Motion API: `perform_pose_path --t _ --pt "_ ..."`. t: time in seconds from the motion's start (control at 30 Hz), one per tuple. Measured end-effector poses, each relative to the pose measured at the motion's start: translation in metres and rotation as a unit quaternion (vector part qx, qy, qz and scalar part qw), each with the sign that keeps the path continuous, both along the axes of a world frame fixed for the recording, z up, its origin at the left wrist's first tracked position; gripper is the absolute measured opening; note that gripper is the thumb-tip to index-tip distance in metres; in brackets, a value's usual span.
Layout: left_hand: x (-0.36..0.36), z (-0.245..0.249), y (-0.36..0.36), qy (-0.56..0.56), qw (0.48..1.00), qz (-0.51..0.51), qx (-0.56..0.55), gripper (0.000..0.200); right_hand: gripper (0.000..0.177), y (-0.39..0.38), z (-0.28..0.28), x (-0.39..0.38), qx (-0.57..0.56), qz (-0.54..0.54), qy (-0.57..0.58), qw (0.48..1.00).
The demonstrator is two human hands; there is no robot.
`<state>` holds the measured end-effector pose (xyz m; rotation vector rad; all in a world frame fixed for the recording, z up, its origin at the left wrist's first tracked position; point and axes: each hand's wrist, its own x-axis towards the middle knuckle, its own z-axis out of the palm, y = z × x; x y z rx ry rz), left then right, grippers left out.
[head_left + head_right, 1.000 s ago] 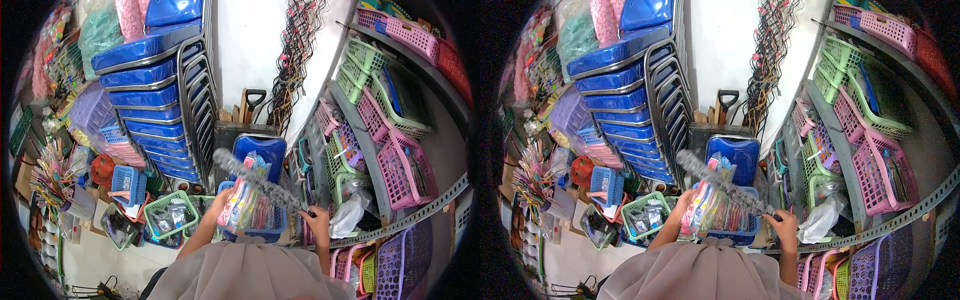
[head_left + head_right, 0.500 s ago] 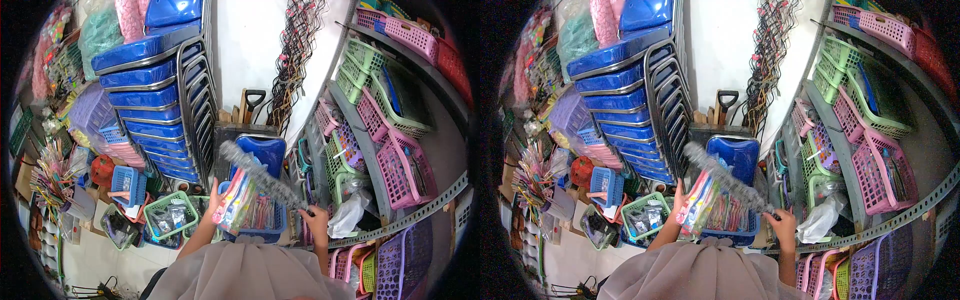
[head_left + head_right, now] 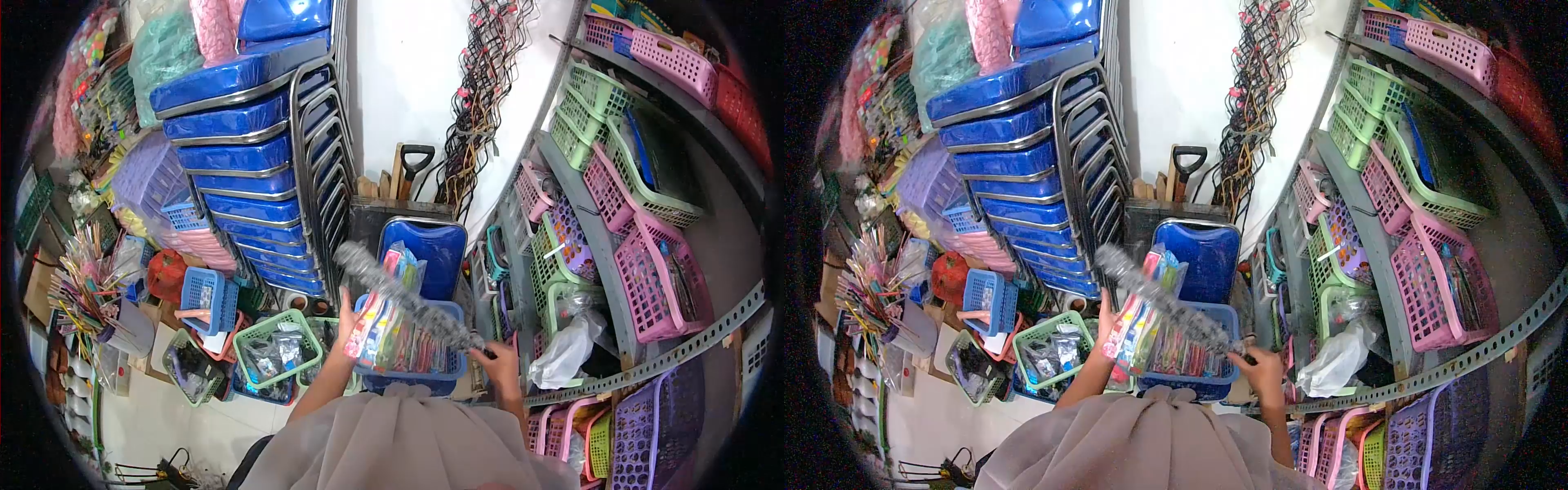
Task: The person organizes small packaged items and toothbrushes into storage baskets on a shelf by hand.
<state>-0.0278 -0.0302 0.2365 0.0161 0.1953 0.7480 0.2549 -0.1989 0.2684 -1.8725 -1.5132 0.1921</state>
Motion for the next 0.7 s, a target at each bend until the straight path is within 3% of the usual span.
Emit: perform_pose_path --t 0.03,0.13,0.2,0.27,0.3,0.33,0.43,0.47,0.53,0.57,0.63,0.7 --pt "0.004 -0.006 0.003 0.108 0.992 0.067 0.023 0.087 0.04 -0.001 0.005 -0.004 0.001 -0.001 0.0 1.0" --pt "0.004 -0.018 0.012 0.099 0.991 0.079 0.029 0.087 0.039 -0.002 0.014 -0.01 -0.051 0.061 0.001 0.997" --pt "0.002 -0.016 0.01 0.095 0.991 0.086 0.031 0.087 0.037 0.001 0.006 -0.011 -0.026 -0.018 0.051 0.998" --pt "0.001 -0.003 0.007 -0.05 0.999 0.005 -0.006 0.091 0.035 0.001 0.012 -0.011 -0.011 0.014 0.025 1.0" --pt "0.005 0.001 0.004 0.093 0.993 0.053 0.043 0.096 0.033 0.0 0.017 -0.012 0.005 0.046 -0.001 0.999" --pt "0.006 0.002 0.004 0.093 0.993 0.054 0.044 0.096 0.033 -0.002 0.021 -0.013 0.006 0.046 -0.001 0.999" --pt "0.005 0.004 0.004 -0.184 0.982 -0.042 0.033 0.092 0.036 -0.004 0.021 -0.011 -0.025 0.037 0.024 0.999" --pt "0.007 0.005 0.004 -0.184 0.982 -0.042 0.032 0.092 0.034 -0.001 0.01 -0.008 0.009 0.004 0.027 1.0" --pt "0.012 0.005 0.007 0.049 0.998 0.047 0.014 0.088 0.033 -0.002 0.001 -0.005 0.042 -0.03 0.03 0.998" --pt "0.012 -0.001 0.011 0.084 0.995 0.044 0.038 0.087 0.033 -0.004 -0.001 -0.003 0.041 0.023 0.013 0.999" --pt "0.012 0.002 0.012 0.064 0.997 0.036 0.035 0.087 0.033 -0.006 0.0 -0.003 0.04 0.074 -0.004 0.996" --pt "0.011 0.005 0.012 0.024 0.999 0.023 0.028 0.087 0.038 -0.009 0.003 -0.005 -0.004 0.02 0.01 1.0"
